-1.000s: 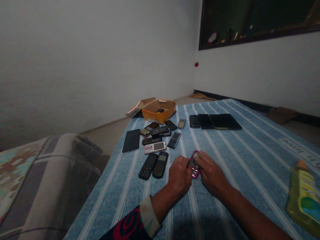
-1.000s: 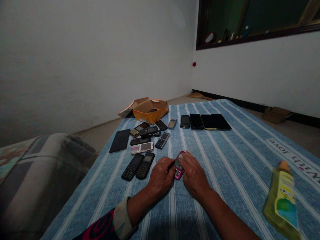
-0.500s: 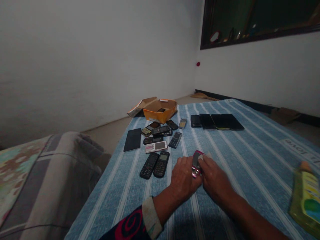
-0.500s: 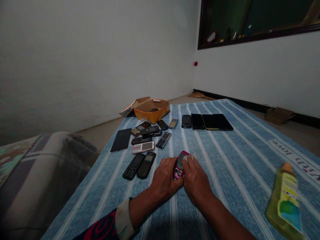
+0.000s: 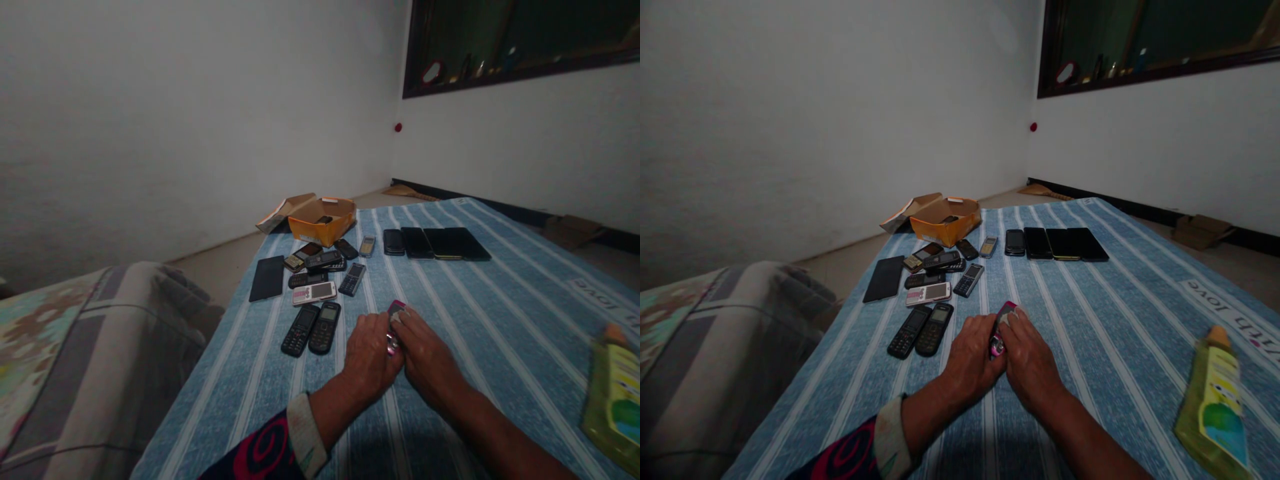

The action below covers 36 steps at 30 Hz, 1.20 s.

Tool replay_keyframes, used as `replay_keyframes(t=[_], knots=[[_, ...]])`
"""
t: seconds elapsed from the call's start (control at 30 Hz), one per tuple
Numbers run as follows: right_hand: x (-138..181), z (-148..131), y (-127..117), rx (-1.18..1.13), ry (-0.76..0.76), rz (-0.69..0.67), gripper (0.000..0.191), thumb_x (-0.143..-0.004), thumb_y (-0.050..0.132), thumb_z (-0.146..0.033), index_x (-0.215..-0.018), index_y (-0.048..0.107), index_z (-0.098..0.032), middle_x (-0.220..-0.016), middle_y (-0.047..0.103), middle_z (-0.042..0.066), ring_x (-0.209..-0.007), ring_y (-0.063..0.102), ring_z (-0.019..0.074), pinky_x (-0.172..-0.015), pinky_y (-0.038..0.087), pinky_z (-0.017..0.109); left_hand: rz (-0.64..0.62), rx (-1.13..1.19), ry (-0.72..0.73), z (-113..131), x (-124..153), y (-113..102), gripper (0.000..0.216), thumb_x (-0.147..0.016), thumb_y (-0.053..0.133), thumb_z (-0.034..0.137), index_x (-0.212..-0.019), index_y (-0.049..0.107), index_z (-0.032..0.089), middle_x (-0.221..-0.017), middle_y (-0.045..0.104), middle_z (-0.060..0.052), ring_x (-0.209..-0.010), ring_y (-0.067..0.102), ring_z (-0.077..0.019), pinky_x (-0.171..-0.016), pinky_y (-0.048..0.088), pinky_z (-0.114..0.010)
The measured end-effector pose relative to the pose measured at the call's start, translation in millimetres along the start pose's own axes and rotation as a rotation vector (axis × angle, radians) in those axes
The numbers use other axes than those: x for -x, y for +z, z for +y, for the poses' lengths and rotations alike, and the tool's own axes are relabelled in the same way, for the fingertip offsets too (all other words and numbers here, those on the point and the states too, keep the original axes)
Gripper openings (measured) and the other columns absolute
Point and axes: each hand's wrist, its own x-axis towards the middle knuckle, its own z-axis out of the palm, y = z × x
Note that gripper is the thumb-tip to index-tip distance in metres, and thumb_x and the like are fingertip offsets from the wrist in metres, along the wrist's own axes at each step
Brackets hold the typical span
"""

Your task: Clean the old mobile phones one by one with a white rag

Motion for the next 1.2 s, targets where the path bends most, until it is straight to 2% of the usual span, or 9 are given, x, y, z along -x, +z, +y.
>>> replay_keyframes(t=[0.2,0.5,0.73,0.83,1.0,1.2], knots=[[0.9,20.6,7.1,0.017,0.052,0.059,0.041,-0.086,0.037,-0.003,-0.119,0.061,-0.01,-0.124,0.062,0.018,-0.127,0.051,0.0305,-0.103,0.048,0.053,0.006,0.024,0.026,-3.2,0.0,1.8,0.043,-0.077,0.061,0.022,-0.118,0.05,0.017,-0.103,0.06,-0.008,-0.094,0.051,-0.0262,-0.085,0.045,-0.04],[-1.8,9.0,4.5,-0.084,-0.045,0.051,0.039,-0.088,0.039,-0.007,-0.12,0.062,-0.012,-0.122,0.064,0.016,-0.126,0.052,0.0275,-0.107,0.044,0.051,0.043,0.046,0.041,-1.7,0.2,1.4,0.035,-0.078,0.056,0.017,-0.112,0.053,0.016,-0.102,0.061,-0.009,-0.093,0.052,-0.0258,-0.085,0.045,-0.04],[-5.6,34.8,7.1,-0.081,0.072,0.08,0.041,-0.086,0.038,-0.005,-0.118,0.063,-0.014,-0.121,0.064,0.015,-0.122,0.055,0.0265,-0.102,0.049,0.05,0.023,0.048,0.025,-1.7,0.8,-0.2,0.041,-0.073,0.06,0.017,-0.113,0.052,0.018,-0.101,0.06,-0.007,-0.093,0.051,-0.0254,-0.083,0.045,-0.039],[-4.1,29.6,5.3,-0.082,0.066,0.084,0.043,-0.085,0.038,-0.004,-0.119,0.063,-0.015,-0.121,0.064,0.014,-0.123,0.054,0.0264,-0.103,0.048,0.051,0.034,0.048,0.041,-2.2,1.0,0.9,0.039,-0.073,0.058,0.016,-0.111,0.052,0.018,-0.1,0.06,-0.007,-0.092,0.051,-0.0253,-0.083,0.045,-0.039],[-2.9,13.8,4.8,-0.088,-0.046,0.08,0.039,-0.088,0.041,-0.008,-0.12,0.062,-0.015,-0.12,0.064,0.015,-0.123,0.054,0.0272,-0.105,0.045,0.052,0.067,0.06,0.079,-4.5,0.5,3.6,0.039,-0.076,0.055,0.016,-0.115,0.052,0.015,-0.103,0.062,-0.01,-0.092,0.051,-0.026,-0.086,0.045,-0.041],[-8.4,30.6,5.6,-0.114,0.021,0.039,0.04,-0.086,0.039,-0.006,-0.116,0.063,-0.015,-0.119,0.065,0.015,-0.121,0.055,0.0256,-0.103,0.046,0.049,0.044,0.062,0.065,-3.8,0.0,1.2,0.038,-0.073,0.057,0.015,-0.112,0.054,0.016,-0.099,0.062,-0.009,-0.09,0.051,-0.0256,-0.084,0.046,-0.04]])
